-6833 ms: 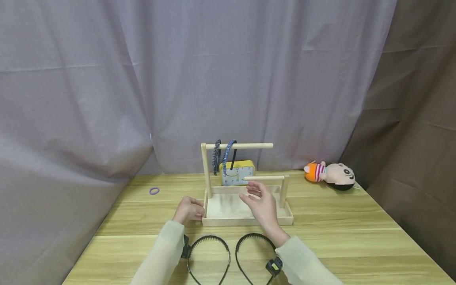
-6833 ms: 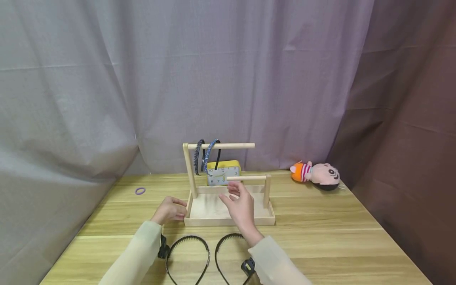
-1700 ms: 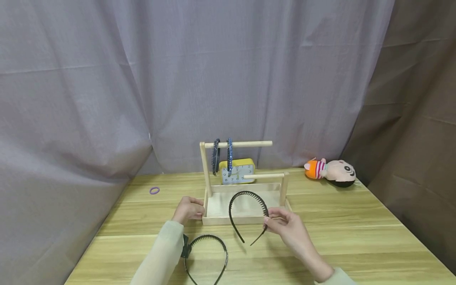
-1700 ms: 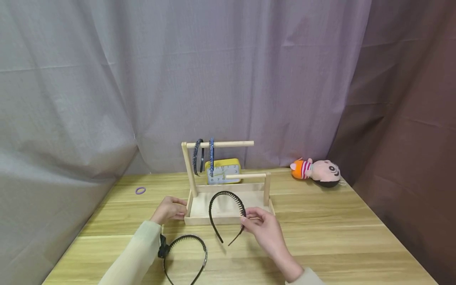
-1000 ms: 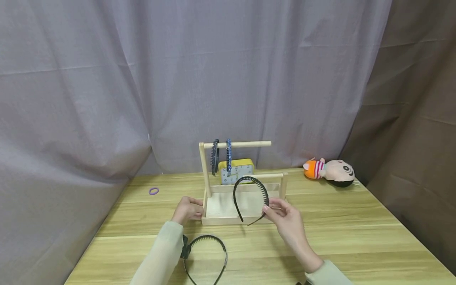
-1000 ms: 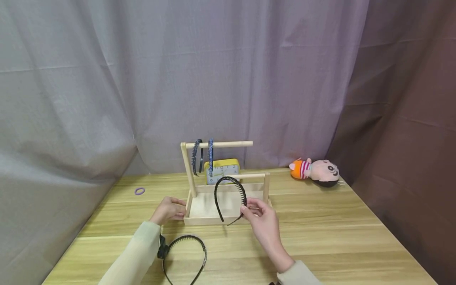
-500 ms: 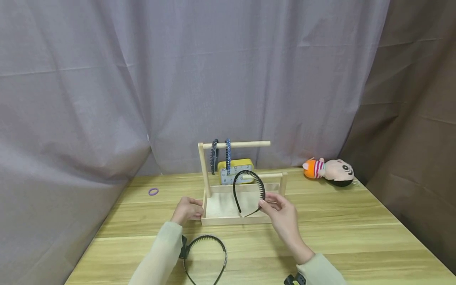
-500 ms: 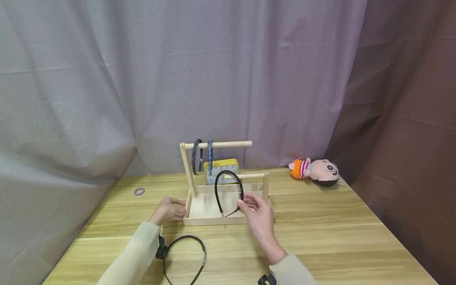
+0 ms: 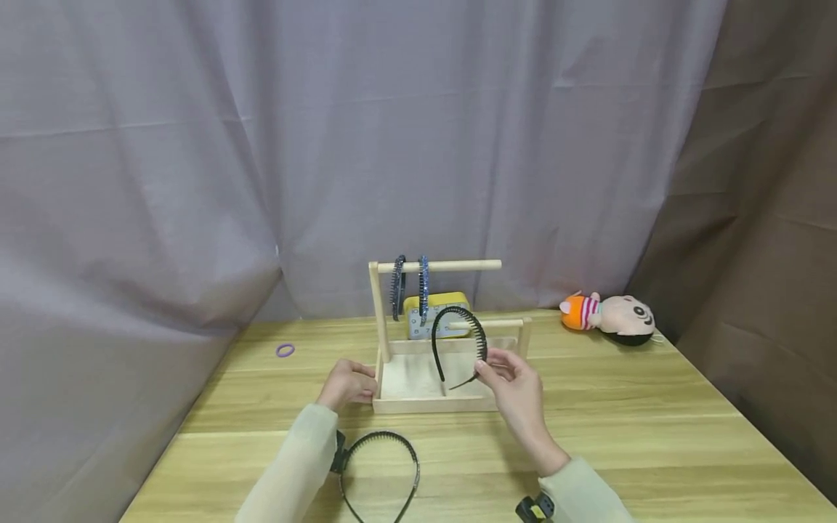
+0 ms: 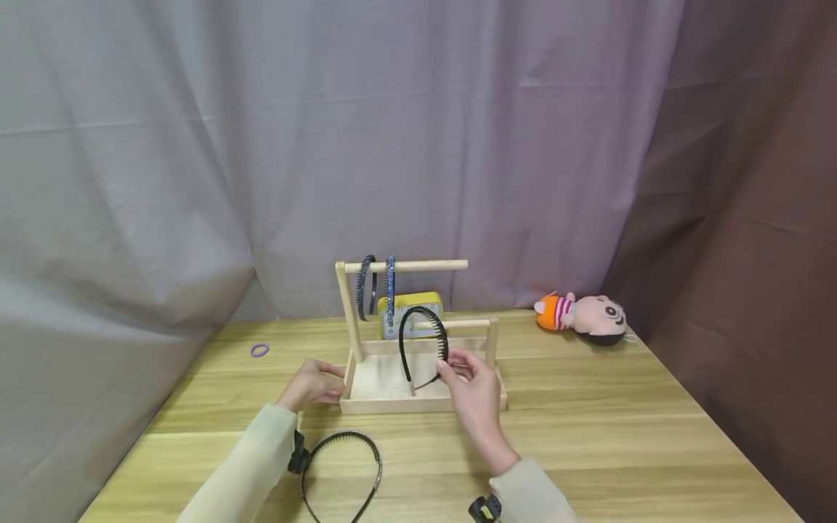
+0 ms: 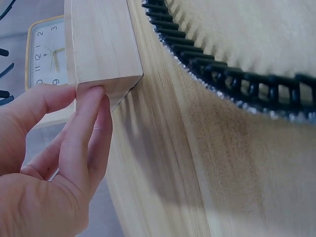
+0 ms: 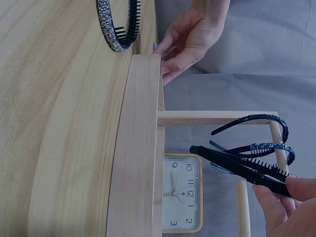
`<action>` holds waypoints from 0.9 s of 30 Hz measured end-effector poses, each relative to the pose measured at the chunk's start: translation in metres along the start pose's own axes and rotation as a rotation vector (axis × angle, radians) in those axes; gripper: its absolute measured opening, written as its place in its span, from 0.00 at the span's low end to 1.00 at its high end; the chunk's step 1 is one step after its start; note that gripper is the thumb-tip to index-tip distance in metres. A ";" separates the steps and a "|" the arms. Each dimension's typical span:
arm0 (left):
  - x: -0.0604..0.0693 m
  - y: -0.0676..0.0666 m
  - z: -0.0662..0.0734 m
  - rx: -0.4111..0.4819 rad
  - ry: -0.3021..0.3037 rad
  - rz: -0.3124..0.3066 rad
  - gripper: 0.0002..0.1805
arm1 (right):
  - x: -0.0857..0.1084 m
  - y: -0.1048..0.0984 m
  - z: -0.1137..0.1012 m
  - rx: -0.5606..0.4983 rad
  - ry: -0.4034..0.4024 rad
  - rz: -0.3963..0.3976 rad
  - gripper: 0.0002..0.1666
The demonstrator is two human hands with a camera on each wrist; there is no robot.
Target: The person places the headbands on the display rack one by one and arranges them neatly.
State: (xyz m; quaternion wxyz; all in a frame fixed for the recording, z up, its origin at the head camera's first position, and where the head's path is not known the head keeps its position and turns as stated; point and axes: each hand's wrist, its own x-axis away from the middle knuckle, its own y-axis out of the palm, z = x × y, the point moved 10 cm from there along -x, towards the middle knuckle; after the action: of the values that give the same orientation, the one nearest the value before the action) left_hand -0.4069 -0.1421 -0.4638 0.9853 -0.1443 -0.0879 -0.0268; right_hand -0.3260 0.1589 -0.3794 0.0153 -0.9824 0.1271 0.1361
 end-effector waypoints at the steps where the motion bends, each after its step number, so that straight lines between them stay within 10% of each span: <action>1: 0.000 0.001 0.000 0.005 0.003 -0.001 0.21 | 0.000 0.000 0.000 0.001 -0.002 0.004 0.17; 27: -0.002 0.001 0.001 0.044 0.020 -0.002 0.20 | -0.008 -0.008 0.006 0.022 -0.022 0.067 0.17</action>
State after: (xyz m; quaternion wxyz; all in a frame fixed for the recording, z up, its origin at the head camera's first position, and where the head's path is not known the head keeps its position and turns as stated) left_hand -0.4087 -0.1409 -0.4632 0.9890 -0.1222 -0.0790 -0.0273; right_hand -0.3328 0.1690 -0.3831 0.0228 -0.9758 0.1613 0.1459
